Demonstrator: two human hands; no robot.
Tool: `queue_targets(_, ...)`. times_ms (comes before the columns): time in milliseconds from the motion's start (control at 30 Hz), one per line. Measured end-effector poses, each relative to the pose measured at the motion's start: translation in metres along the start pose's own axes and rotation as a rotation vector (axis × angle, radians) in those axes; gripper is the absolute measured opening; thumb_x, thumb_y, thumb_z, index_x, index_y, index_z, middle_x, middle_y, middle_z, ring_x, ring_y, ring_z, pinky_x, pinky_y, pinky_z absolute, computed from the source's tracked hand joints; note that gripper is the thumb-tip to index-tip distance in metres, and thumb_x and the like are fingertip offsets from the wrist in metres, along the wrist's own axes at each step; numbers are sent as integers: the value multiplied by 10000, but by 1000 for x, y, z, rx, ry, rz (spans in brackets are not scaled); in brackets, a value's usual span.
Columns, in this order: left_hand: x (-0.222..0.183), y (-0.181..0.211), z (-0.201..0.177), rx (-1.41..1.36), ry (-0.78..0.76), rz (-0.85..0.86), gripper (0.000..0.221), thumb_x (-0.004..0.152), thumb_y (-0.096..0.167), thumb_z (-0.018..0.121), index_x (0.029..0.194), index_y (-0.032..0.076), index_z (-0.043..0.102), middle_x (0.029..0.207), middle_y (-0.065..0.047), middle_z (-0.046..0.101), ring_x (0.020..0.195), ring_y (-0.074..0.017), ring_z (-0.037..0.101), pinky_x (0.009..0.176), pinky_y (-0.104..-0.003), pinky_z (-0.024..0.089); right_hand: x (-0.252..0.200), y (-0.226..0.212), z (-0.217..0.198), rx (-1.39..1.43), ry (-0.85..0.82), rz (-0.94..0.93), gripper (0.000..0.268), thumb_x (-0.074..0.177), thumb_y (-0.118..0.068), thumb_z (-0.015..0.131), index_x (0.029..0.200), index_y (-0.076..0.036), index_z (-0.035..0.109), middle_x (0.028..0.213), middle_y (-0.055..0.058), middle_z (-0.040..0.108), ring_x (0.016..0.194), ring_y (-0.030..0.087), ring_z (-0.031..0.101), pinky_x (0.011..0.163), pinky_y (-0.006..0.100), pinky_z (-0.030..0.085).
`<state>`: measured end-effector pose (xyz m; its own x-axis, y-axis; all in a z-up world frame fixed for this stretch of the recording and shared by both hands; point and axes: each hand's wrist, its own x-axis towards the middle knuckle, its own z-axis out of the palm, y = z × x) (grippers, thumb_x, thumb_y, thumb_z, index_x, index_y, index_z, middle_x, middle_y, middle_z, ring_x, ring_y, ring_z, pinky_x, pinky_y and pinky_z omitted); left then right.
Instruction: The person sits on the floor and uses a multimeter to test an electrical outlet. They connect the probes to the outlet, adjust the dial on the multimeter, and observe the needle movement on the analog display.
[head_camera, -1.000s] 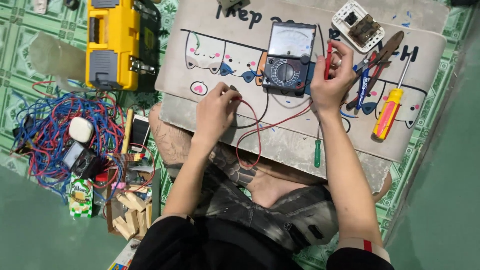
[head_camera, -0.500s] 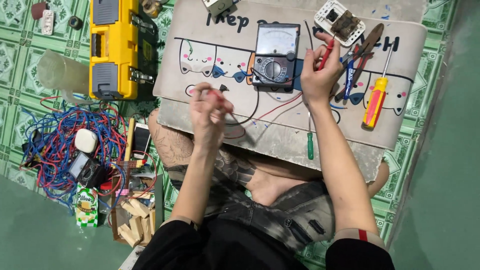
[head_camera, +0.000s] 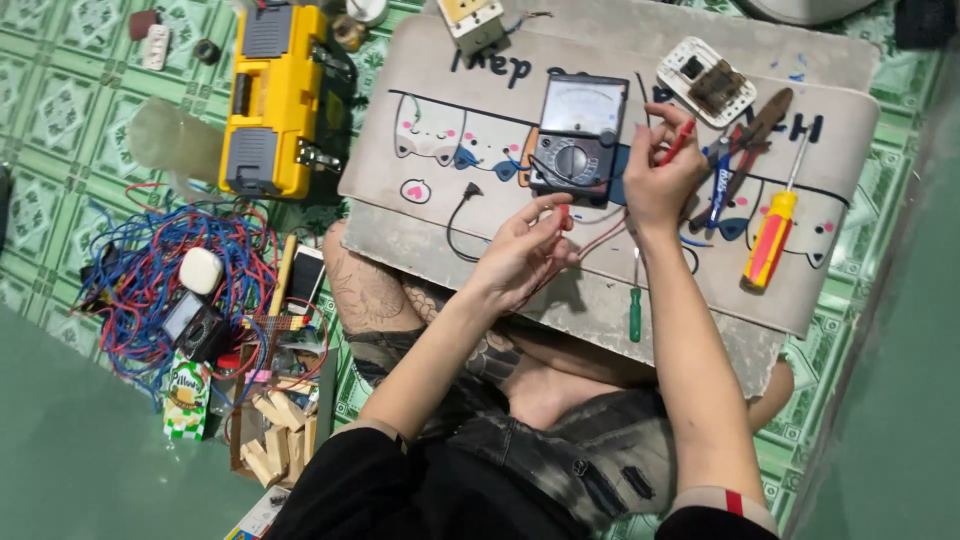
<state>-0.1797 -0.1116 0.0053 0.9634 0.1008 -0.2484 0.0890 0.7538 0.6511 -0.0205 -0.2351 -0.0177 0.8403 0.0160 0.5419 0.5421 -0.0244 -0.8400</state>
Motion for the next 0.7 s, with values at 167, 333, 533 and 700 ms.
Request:
queue_targets(167,-12,2,7,249,23,122,233,901,45,782,1102,-25,688,896,-72,601,664,-231,750,645,-330,672,-2,10,-1,32,30,1,175,969,91,611,1125,31,663,608,53,491,435,115,494,425,207,383)
queue_targets(333,-28,29,32,1146,28,615,187,704,-37,855,823,80,772,693,-8,651,598,-145,716,517,-236,610,-2,13,0,16,2,-22,177,968,109,615,1128,51,664,612,65,514,447,122,512,425,205,373)
queue_targets(533,-23,37,40,1456,46,740,195,723,76,878,844,104,728,740,-33,640,622,-256,718,533,-316,600,-3,15,0,20,-23,-2,173,975,106,602,1127,54,664,616,75,504,444,118,508,421,214,361)
queue_targets(700,-4,22,33,1425,74,794,98,851,99,806,941,112,769,801,-55,704,713,-254,733,606,-313,596,-3,22,-1,8,-23,-4,173,976,115,598,1124,55,665,613,75,498,437,123,523,411,214,363)
